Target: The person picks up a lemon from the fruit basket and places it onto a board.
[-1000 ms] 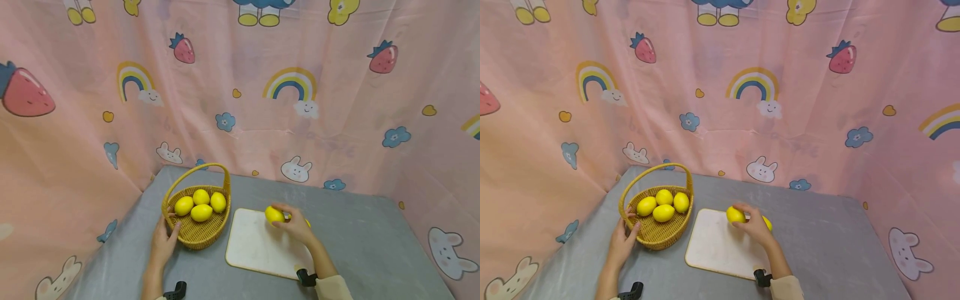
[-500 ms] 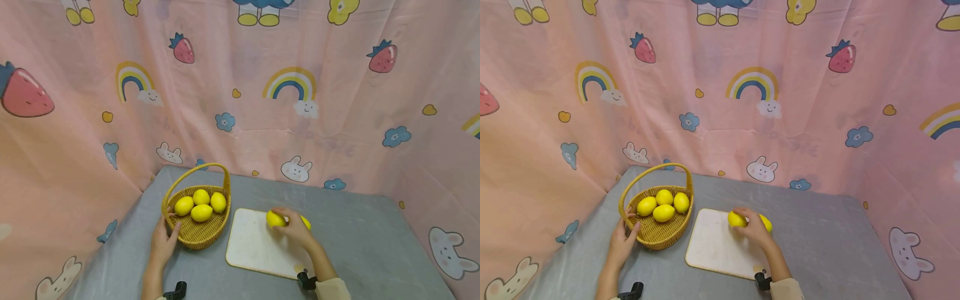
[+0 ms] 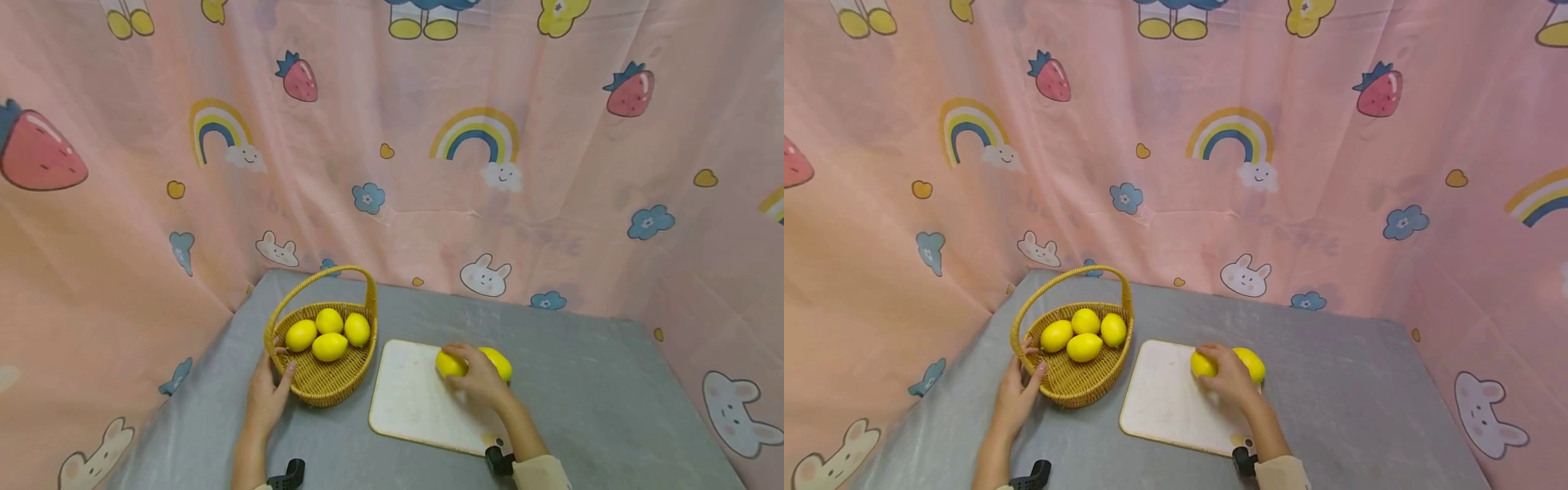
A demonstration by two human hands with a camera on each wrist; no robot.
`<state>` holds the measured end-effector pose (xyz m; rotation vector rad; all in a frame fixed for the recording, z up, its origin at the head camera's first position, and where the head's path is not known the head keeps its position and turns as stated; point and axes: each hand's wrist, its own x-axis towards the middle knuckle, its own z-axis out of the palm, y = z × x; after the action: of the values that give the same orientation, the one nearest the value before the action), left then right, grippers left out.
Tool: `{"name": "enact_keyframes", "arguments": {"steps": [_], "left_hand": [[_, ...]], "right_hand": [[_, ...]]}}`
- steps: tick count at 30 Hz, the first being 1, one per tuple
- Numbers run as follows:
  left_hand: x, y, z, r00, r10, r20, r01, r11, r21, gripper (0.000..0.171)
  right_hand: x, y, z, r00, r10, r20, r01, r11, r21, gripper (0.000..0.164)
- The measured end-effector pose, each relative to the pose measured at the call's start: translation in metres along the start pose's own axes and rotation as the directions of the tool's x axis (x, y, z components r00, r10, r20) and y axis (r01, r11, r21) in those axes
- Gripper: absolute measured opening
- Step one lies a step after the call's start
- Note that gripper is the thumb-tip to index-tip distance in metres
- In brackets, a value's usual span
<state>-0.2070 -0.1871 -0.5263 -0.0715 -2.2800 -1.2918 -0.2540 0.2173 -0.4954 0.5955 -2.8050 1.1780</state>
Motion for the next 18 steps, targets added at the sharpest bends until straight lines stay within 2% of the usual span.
{"name": "enact_keyframes", "arguments": {"steps": [6, 11, 18], "left_hand": [[-0.0004, -0.0012, -0.0001, 1.0, 0.006, -0.001, -0.006, 1.0, -0.005, 0.051], [-0.0008, -0.002, -0.0005, 1.0, 0.007, -0.001, -0.007, 1.0, 0.004, 0.051], [-0.0006, -0.0021, -0.0004, 1.0, 0.004, 0.01, -0.004, 1.0, 0.007, 0.051]], "right_hand": [[0.0007, -0.0036, 0.0006, 1.0, -0.015, -0.023, 0.012, 0.996, -0.091, 0.049], [0.0026, -0.0051, 0.0009, 0.999, 0.009, -0.036, -0.013, 0.995, -0.101, 0.049], [0.0039, -0.0039, 0.0006, 0.999, -0.006, -0.036, 0.003, 0.995, -0.1, 0.047]]}}
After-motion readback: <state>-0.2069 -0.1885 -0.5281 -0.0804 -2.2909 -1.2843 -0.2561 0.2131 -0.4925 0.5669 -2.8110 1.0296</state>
